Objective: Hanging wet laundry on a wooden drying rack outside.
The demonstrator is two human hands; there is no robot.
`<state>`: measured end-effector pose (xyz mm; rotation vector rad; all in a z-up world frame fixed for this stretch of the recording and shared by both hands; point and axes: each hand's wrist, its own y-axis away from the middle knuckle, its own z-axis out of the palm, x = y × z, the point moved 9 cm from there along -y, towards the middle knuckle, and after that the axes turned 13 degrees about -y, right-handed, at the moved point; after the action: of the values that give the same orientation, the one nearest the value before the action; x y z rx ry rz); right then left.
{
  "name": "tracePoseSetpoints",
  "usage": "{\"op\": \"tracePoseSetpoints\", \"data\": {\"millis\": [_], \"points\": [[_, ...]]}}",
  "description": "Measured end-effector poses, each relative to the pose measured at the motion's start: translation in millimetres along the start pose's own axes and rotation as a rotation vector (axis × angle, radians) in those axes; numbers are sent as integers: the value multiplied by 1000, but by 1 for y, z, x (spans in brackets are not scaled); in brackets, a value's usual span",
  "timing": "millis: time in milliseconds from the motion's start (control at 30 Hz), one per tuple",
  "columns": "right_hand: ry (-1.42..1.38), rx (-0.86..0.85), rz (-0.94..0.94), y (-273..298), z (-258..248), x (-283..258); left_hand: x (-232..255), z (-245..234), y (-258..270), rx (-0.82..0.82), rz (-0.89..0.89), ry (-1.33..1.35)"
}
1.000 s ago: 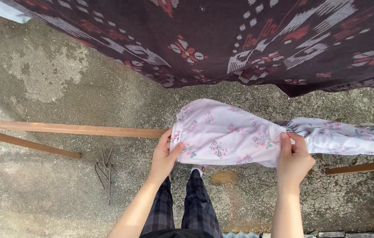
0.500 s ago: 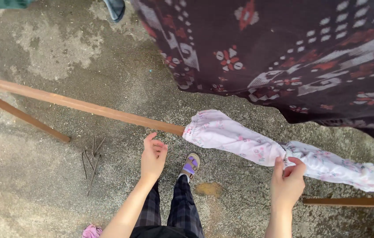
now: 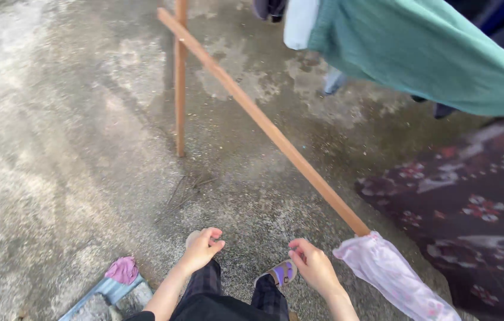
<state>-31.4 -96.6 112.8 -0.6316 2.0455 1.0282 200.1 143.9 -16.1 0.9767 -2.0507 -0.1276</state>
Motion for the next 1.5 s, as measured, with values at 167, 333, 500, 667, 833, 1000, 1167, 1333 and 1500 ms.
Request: {"op": "tracePoseSetpoints", "data": {"millis": [167,333,500,667,833,1000,1167,1333,1500], "points": [[140,-237,-158,-43,110,-110,-130,-100,38,120,-159,68],[199,-381,-320,-94,241,-217,-241,-216,72,226,-284,149],[198,-472,-345,-127,340,-308,-289,-301,100,313,-340,294],[225,-545,-400,-175,411,-375,-316,-367,100,346,-304,380],[249,-588,-472,-238,458,-432,-332,-432,59,329,-277,484],[207,-613,-404,-338,501,-482,-348,-540,-31,373,-146,565],[150,-615,-353,-481,546,-517,-380,-632,-134,384,-153,611],[247,-514,-259,-663,574,-533,-454,-674,-310,287,-259,705],[122,-463,-227,-766,557,-563,-432,-707,-453,112,-234,816]]}}
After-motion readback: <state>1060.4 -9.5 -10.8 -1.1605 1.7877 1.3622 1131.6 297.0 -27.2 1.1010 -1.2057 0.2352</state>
